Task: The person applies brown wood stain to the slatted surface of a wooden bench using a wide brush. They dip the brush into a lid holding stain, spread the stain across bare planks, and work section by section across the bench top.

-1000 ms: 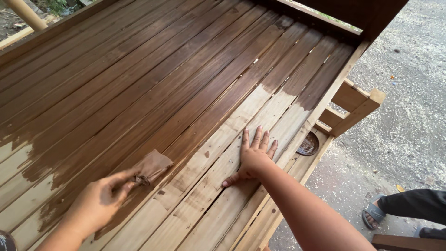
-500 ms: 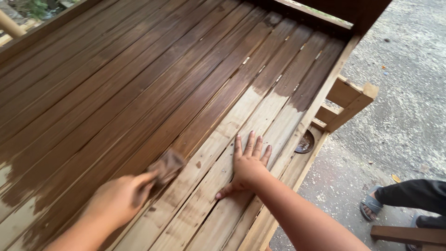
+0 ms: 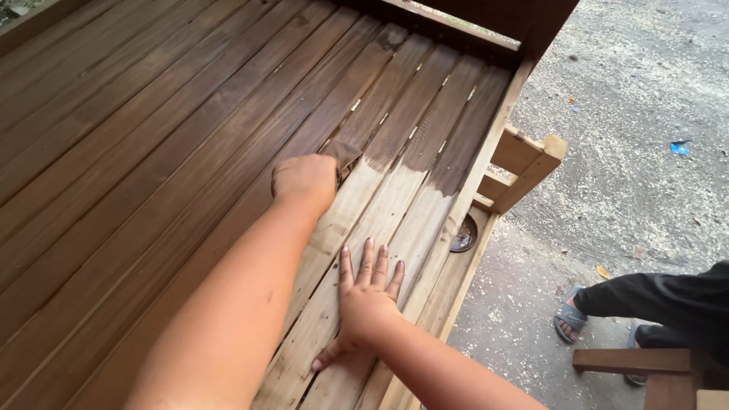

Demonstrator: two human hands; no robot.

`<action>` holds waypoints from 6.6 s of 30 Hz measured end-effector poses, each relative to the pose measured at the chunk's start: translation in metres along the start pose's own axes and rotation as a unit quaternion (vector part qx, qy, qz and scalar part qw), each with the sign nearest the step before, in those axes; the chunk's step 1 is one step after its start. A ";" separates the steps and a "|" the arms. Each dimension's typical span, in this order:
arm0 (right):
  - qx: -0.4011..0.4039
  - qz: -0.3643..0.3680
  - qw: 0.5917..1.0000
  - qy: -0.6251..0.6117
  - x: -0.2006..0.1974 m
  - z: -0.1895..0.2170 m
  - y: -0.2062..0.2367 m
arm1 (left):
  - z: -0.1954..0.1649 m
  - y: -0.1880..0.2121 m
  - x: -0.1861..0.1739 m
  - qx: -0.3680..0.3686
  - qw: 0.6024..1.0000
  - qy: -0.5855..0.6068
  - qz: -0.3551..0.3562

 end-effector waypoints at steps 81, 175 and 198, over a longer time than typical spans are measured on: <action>-0.009 0.030 0.999 0.008 -0.001 0.000 -0.002 | 0.011 -0.068 -0.007 -0.093 0.983 0.155 0.029; -0.096 -0.083 0.991 0.045 -0.029 -0.073 -0.088 | -0.067 -0.203 0.006 -0.064 0.989 0.136 0.004; -0.040 -0.114 0.991 0.050 0.023 0.036 0.018 | 0.127 0.303 0.003 -0.211 0.967 0.083 0.115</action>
Point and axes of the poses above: each hand's wrist, its own y-axis away from the middle knuckle, its own x-axis out of the palm, z = x × y, the point moved 6 cm from there along -y, towards the middle knuckle, and after that the axes turned 8 degrees about y, right-handed, at the moved point
